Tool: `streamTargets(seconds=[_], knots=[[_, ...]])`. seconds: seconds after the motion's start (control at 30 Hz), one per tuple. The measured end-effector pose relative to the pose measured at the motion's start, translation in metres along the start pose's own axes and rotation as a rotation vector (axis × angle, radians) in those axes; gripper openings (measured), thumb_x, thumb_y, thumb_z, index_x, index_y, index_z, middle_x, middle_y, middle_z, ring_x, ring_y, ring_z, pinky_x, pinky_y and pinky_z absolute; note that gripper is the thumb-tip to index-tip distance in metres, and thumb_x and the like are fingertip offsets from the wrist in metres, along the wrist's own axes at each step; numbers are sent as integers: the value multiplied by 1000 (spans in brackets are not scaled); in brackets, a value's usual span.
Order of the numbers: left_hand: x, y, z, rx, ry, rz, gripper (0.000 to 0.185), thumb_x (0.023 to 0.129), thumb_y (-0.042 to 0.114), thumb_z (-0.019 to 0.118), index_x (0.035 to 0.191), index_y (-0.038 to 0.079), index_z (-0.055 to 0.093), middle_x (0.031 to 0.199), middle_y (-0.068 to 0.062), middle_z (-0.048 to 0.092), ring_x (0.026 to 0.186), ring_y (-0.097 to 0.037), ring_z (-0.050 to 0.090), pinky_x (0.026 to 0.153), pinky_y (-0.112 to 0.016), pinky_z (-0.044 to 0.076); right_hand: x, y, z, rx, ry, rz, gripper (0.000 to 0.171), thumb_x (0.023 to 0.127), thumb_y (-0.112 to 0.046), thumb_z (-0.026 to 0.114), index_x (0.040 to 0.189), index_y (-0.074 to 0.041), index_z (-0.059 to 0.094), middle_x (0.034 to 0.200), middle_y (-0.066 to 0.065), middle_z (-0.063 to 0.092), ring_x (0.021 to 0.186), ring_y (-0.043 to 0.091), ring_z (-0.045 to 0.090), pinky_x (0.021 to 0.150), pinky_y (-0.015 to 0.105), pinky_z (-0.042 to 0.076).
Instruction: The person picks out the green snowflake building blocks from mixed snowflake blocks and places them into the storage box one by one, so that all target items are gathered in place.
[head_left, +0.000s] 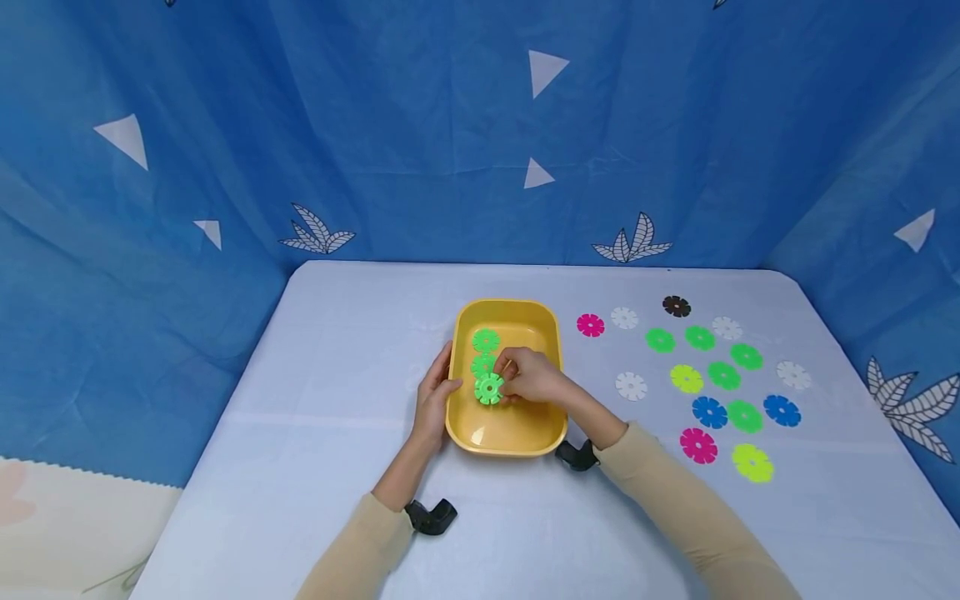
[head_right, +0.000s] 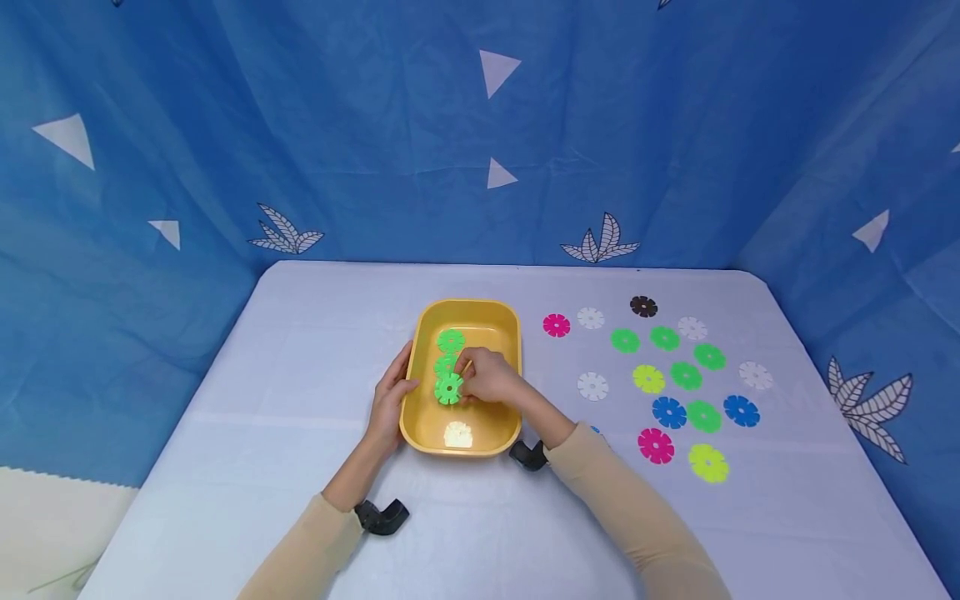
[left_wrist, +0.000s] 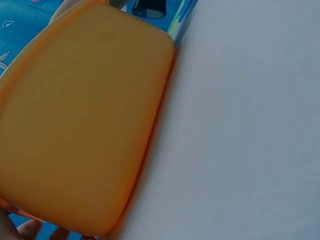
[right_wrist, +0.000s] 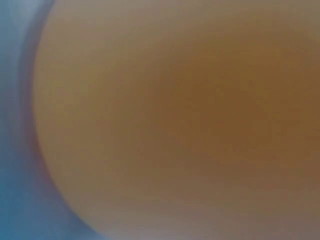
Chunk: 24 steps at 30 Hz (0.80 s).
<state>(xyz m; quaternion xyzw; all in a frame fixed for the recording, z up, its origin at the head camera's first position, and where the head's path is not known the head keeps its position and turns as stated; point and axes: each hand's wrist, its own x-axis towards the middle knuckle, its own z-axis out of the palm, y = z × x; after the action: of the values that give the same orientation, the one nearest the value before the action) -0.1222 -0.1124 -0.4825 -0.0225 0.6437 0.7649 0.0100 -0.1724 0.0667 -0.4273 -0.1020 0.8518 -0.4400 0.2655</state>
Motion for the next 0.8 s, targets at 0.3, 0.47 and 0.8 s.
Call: streamTargets(seconds=[0.3, 0.47, 0.8], knots=[[-1, 0, -1, -6, -2, -3, 65, 93, 3, 44, 155, 17, 31, 161, 1, 27, 149, -19, 26, 117, -35, 30, 5, 5, 7, 17, -21, 37, 20, 83, 7, 68, 101, 1, 60, 73, 8, 52, 63, 18, 69, 57, 25, 54], [-1, 0, -1, -3, -6, -1, 65, 93, 3, 44, 155, 18, 31, 161, 1, 27, 148, -21, 28, 108, -21, 36, 8, 6, 9, 16, -27, 61, 20, 84, 6, 67, 102, 1, 59, 74, 8, 52, 62, 17, 69, 56, 25, 55], [-1, 0, -1, -19, -11, 6, 65, 92, 2, 44, 154, 18, 32, 161, -1, 27, 148, -22, 28, 100, -11, 39, 7, 4, 10, 12, -12, 68, 19, 83, 5, 69, 100, 1, 60, 71, 8, 52, 60, 17, 69, 56, 27, 55]])
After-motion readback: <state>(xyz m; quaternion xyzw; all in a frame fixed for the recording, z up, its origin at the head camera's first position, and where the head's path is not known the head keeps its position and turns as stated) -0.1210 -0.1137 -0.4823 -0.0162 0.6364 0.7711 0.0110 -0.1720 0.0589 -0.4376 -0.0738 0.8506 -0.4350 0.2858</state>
